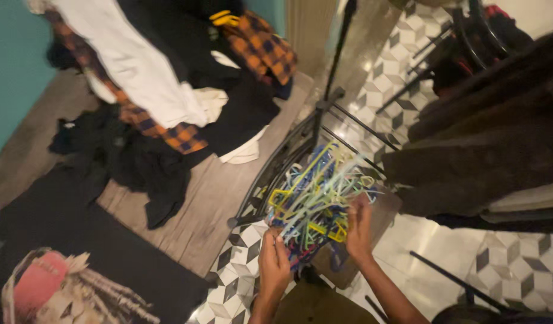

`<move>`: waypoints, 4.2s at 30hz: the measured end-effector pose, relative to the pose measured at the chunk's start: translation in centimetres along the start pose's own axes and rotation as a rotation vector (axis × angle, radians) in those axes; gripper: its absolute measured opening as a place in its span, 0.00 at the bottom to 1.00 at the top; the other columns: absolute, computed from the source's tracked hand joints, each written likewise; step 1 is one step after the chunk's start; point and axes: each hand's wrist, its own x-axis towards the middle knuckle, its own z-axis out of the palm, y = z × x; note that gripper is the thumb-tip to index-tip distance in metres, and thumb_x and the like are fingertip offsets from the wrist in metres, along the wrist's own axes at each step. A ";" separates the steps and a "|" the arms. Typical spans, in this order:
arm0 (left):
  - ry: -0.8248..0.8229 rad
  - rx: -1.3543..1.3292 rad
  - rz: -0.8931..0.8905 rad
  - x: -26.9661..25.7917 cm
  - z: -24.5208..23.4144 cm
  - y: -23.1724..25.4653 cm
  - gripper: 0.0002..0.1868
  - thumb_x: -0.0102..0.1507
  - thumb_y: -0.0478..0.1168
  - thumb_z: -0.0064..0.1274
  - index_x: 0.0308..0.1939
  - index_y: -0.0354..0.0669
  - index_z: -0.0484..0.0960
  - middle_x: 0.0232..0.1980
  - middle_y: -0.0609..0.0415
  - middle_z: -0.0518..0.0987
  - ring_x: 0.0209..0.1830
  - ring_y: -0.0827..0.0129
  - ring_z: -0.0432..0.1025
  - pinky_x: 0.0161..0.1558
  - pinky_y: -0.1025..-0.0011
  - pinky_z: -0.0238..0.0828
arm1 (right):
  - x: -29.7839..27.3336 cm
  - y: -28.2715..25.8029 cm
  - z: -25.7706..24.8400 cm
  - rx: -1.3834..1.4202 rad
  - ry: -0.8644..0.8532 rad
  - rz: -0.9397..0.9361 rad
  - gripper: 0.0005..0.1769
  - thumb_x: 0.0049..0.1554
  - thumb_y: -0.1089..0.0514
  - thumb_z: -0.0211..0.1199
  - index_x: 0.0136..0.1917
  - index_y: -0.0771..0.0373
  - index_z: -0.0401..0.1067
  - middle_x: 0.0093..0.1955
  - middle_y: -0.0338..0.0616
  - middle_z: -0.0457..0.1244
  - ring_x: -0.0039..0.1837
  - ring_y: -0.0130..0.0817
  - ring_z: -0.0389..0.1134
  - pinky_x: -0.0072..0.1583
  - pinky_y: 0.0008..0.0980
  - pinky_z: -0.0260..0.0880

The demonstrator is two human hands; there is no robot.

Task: The person smooths two black t-shirts on a wooden table, then places each on a plastic hanger and hangs them on a nearby clothing rack.

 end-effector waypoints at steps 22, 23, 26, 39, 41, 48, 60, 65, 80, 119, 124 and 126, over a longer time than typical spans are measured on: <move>0.265 -0.247 -0.220 -24.1 -22.2 -17.8 0.10 0.70 0.42 0.49 0.49 0.40 0.79 0.30 0.51 0.74 0.28 0.69 0.70 0.33 0.66 0.68 | -18.1 -14.8 10.5 -0.524 -0.557 -0.667 0.12 0.47 0.53 0.73 0.45 0.57 0.81 0.44 0.40 0.70 0.47 0.40 0.68 0.56 0.44 0.59; 0.289 -0.227 -0.262 -25.1 -23.0 -18.1 0.10 0.69 0.42 0.50 0.48 0.40 0.80 0.29 0.50 0.74 0.28 0.68 0.68 0.33 0.65 0.67 | -18.8 -15.1 10.9 -0.557 -0.617 -0.652 0.11 0.48 0.52 0.73 0.44 0.56 0.81 0.42 0.38 0.70 0.43 0.39 0.69 0.55 0.42 0.59; 0.375 -0.179 -0.275 -27.6 -25.1 -17.9 0.10 0.67 0.41 0.54 0.47 0.39 0.82 0.30 0.49 0.77 0.29 0.69 0.70 0.33 0.66 0.68 | -20.9 -15.9 12.4 -0.448 -0.639 -0.714 0.13 0.49 0.50 0.72 0.42 0.59 0.80 0.38 0.42 0.68 0.39 0.39 0.68 0.47 0.39 0.63; 0.775 0.127 -0.468 -36.3 -28.0 -19.2 0.13 0.62 0.48 0.58 0.45 0.48 0.87 0.35 0.52 0.84 0.22 0.64 0.74 0.29 0.65 0.70 | -29.3 -16.5 13.9 -0.513 -0.629 -0.621 0.19 0.51 0.44 0.72 0.37 0.63 0.76 0.31 0.47 0.63 0.32 0.42 0.64 0.37 0.39 0.64; 0.783 0.121 -0.496 -36.9 -27.5 -20.0 0.13 0.61 0.49 0.58 0.45 0.49 0.87 0.34 0.53 0.84 0.22 0.64 0.75 0.29 0.65 0.70 | -29.4 -16.0 13.3 -0.522 -0.611 -0.648 0.20 0.51 0.44 0.71 0.35 0.64 0.74 0.31 0.46 0.63 0.32 0.43 0.65 0.37 0.40 0.64; 0.897 0.248 -0.444 -38.7 -23.8 -21.8 0.14 0.59 0.50 0.62 0.42 0.48 0.86 0.31 0.53 0.82 0.25 0.63 0.75 0.31 0.65 0.71 | -28.2 -14.8 12.3 -0.514 -0.669 -0.617 0.20 0.51 0.42 0.70 0.39 0.62 0.78 0.32 0.46 0.66 0.33 0.44 0.67 0.38 0.41 0.66; 1.028 0.193 -0.569 -39.6 -18.8 -16.0 0.16 0.59 0.50 0.62 0.45 0.45 0.86 0.35 0.53 0.82 0.30 0.62 0.76 0.35 0.64 0.72 | -24.4 -13.7 11.2 -0.371 -0.920 -0.480 0.19 0.52 0.47 0.70 0.45 0.66 0.79 0.33 0.51 0.67 0.33 0.42 0.67 0.39 0.39 0.66; 1.083 0.246 -0.563 -39.8 -18.1 -14.4 0.16 0.60 0.48 0.61 0.45 0.43 0.86 0.36 0.50 0.82 0.35 0.58 0.76 0.40 0.61 0.72 | -23.6 -13.6 12.1 -0.325 -0.939 -0.704 0.19 0.54 0.47 0.71 0.40 0.68 0.78 0.38 0.50 0.70 0.39 0.43 0.72 0.44 0.38 0.69; 1.161 0.528 -0.193 -34.4 -29.1 -15.6 0.10 0.58 0.41 0.65 0.39 0.39 0.87 0.60 0.42 0.78 0.67 0.43 0.68 0.64 0.53 0.65 | -23.6 -17.8 19.5 -0.222 -0.793 -0.960 0.16 0.54 0.51 0.73 0.41 0.67 0.79 0.62 0.60 0.68 0.68 0.60 0.67 0.69 0.49 0.64; 1.008 0.670 -0.099 -18.2 -45.3 -27.1 0.21 0.57 0.49 0.65 0.44 0.36 0.80 0.65 0.33 0.71 0.72 0.41 0.62 0.72 0.38 0.51 | -21.3 -17.9 41.1 -0.550 -0.654 -0.928 0.21 0.61 0.44 0.63 0.43 0.66 0.71 0.74 0.70 0.54 0.76 0.65 0.53 0.73 0.57 0.53; 0.939 0.656 -0.082 -16.7 -46.3 -28.4 0.26 0.58 0.50 0.63 0.51 0.33 0.77 0.69 0.33 0.68 0.74 0.40 0.59 0.73 0.35 0.43 | -21.4 -18.9 43.2 -0.579 -0.642 -0.968 0.20 0.58 0.46 0.64 0.47 0.67 0.69 0.75 0.65 0.55 0.75 0.61 0.55 0.72 0.56 0.53; 0.896 0.655 -0.117 -16.6 -46.4 -28.5 0.22 0.59 0.51 0.62 0.44 0.38 0.74 0.70 0.34 0.68 0.75 0.41 0.58 0.74 0.35 0.42 | -21.5 -19.3 43.5 -0.600 -0.609 -1.026 0.20 0.57 0.47 0.64 0.49 0.67 0.69 0.74 0.65 0.55 0.74 0.61 0.55 0.71 0.57 0.52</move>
